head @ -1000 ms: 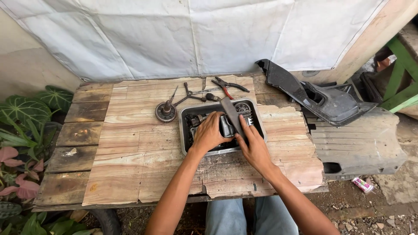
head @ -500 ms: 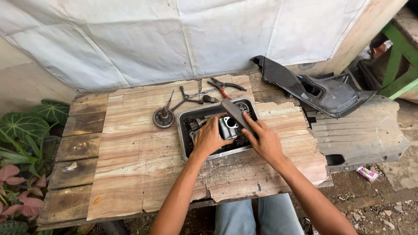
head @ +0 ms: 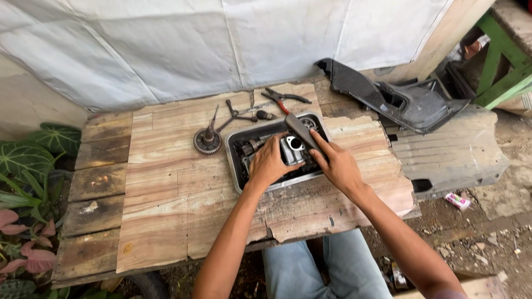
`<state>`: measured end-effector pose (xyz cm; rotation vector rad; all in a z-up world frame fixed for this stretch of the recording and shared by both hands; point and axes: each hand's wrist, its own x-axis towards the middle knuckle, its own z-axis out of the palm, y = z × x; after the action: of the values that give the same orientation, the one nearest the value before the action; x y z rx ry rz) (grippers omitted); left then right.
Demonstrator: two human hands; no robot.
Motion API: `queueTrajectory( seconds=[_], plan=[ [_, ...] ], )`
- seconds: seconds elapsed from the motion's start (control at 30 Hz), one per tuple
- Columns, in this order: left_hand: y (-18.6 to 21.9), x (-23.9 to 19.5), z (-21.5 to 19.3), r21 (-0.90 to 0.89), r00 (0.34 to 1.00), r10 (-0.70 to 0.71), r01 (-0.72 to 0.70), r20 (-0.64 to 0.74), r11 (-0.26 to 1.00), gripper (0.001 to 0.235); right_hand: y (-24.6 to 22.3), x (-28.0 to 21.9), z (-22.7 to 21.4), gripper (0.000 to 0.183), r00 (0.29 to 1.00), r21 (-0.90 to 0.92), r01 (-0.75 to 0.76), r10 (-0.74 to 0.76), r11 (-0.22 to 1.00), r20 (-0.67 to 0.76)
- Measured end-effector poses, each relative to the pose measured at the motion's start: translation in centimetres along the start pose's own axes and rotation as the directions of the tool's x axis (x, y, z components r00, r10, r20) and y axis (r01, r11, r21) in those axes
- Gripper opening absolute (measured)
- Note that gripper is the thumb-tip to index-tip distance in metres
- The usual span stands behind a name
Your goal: The person files a metal engine part held in the left hand using a metal file in the right hand. The part is rotated and repositioned repeatedly to file different surfaces while resting over a metal tray containing other disassembled components.
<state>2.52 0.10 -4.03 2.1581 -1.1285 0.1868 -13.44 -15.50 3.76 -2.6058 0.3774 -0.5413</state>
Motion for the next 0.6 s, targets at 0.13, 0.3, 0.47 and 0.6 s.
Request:
queueTrajectory(
  seconds=[0.13, 0.3, 0.47, 0.6],
  plan=[
    [-0.1, -0.2, -0.1, -0.017, 0.999, 0.010, -0.009, 0.034, 1.000, 0.095, -0.4, -1.2, 0.0, 0.058, 0.993, 0.053, -0.039, 0.033, 0.998, 0.117],
    [-0.4, -0.2, 0.5, -0.018, 1.000, -0.027, 0.027, -0.006, 0.999, 0.093, 0.4, -1.3, 1.0, 0.060, 0.983, 0.214, -0.111, 0.075, 0.971, 0.169],
    [-1.1, -0.3, 1.6, 0.020, 0.999, -0.036, 0.037, -0.011, 0.999, 0.093, -2.0, -2.3, 0.0, 0.064, 0.972, 0.261, -0.125, 0.065, 0.957, 0.225],
    [-1.3, 0.0, 1.5, 0.007, 0.998, -0.055, 0.055, 0.000, 0.998, 0.097, -2.1, -1.2, -0.1, 0.069, 0.981, 0.334, -0.151, 0.100, 0.930, 0.165]
  ],
)
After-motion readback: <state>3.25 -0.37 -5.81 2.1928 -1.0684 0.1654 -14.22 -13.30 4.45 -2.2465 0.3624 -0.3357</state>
